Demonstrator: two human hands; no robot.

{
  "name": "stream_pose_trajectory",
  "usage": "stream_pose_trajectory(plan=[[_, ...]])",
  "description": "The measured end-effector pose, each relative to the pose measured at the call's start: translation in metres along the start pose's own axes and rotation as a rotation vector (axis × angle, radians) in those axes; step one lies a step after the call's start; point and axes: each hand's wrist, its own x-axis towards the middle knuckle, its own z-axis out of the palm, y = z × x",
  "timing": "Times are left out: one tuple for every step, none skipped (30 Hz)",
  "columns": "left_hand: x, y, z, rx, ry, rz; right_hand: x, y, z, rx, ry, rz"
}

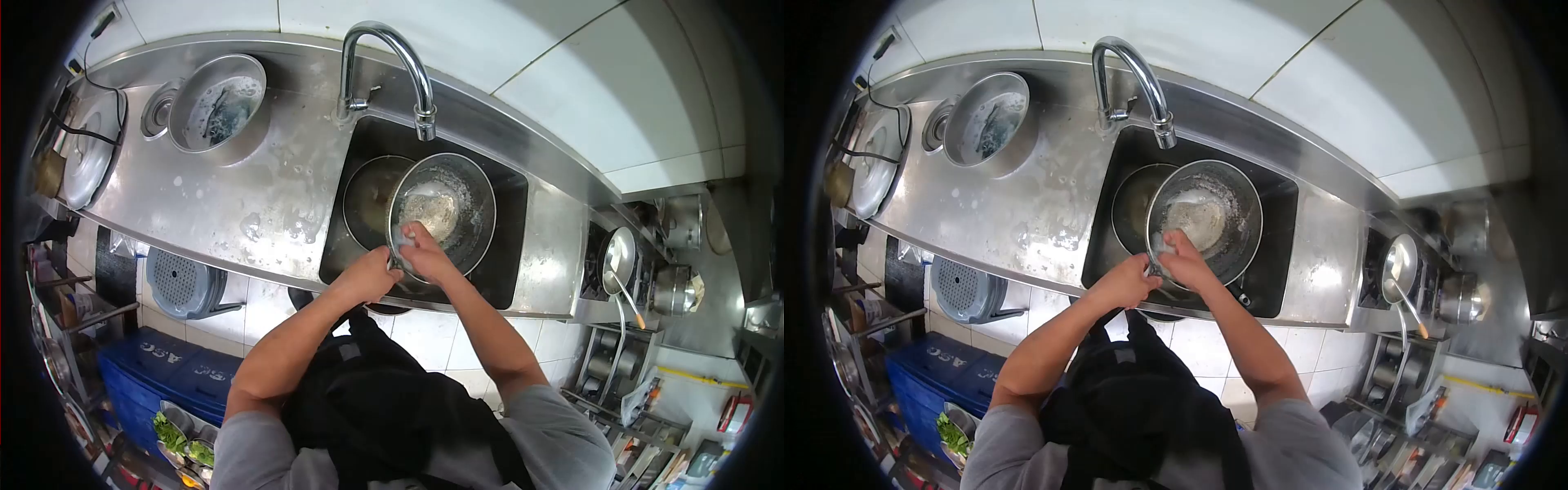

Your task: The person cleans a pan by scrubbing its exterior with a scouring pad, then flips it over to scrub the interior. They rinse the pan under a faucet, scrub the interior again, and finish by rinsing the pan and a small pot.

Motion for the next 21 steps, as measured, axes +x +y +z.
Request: stream_pose_trajectory(plan=[[-0.002, -0.001, 0.0, 0.006, 0.0, -0.008, 0.007, -0.006, -0.004, 0.021, -0.114, 0.048], [-0.008, -0.001, -0.001, -0.012, 0.022, -0.02, 0.007, -0.005, -0.006, 0.052, -0.217, 0.104], [-0.012, 0.002, -0.003, -0.03, 0.047, -0.024, 0.006, 0.016, -0.019, -0.208, -0.233, -0.083], [-0.016, 0.004, -0.005, -0.021, 0.038, -0.026, 0.003, 0.039, -0.04, -0.476, -0.246, -0.269], [-0.02, 0.006, -0.009, -0.075, 0.011, -0.075, 0.0, 0.031, -0.064, -0.674, -0.242, -0.106], [-0.022, 0.008, -0.011, -0.129, -0.01, -0.122, 0.005, 0.017, -0.087, -0.87, -0.238, 0.059], [-0.02, 0.007, -0.008, -0.122, -0.01, -0.121, 0.021, 0.022, -0.1, -1.137, -0.175, 0.058], [-0.019, 0.004, -0.005, -0.04, 0.015, -0.04, 0.027, 0.027, -0.106, -1.133, -0.107, -0.013], [-0.018, 0.0, -0.003, 0.04, 0.04, 0.043, 0.03, 0.032, -0.109, -1.13, -0.039, -0.085], [-0.02, 0.004, -0.002, 0.046, 0.037, 0.046, 0.021, 0.039, -0.095, -1.128, -0.032, -0.082], [-0.021, 0.009, -0.001, 0.006, 0.053, -0.006, 0.006, 0.047, -0.069, -0.874, -0.02, -0.036], [-0.021, 0.014, 0.0, -0.039, 0.072, -0.058, -0.003, 0.051, -0.049, -0.623, -0.011, 0.004], [-0.02, 0.016, -0.001, -0.044, 0.076, -0.054, -0.006, 0.053, -0.039, -0.629, -0.012, -0.001], [-0.021, 0.014, -0.002, -0.042, 0.051, -0.055, -0.009, 0.057, -0.029, -0.529, -0.088, -0.037], [-0.024, 0.012, -0.004, -0.035, 0.021, -0.06, -0.011, 0.062, -0.023, -0.42, -0.161, -0.067], [-0.027, 0.012, -0.009, -0.026, 0.021, -0.062, -0.002, 0.098, -0.04, -0.569, -0.155, -0.195], [-0.029, 0.014, -0.016, 0.025, -0.034, -0.067, 0.006, 0.087, -0.067, -0.861, -0.086, -0.166], [-0.029, 0.016, -0.02, 0.073, -0.088, -0.074, 0.015, 0.063, -0.093, -1.152, -0.017, -0.132], [-0.026, 0.017, -0.021, 0.075, -0.082, -0.076, 0.029, 0.039, -0.114, -1.266, 0.071, -0.286], [-0.02, 0.019, -0.024, 0.159, -0.143, -0.037, 0.046, 0.025, -0.125, -1.314, 0.114, -0.419], [-0.017, 0.019, -0.024, 0.243, -0.204, 0.003, 0.063, 0.012, -0.129, -1.283, 0.167, -0.481]])
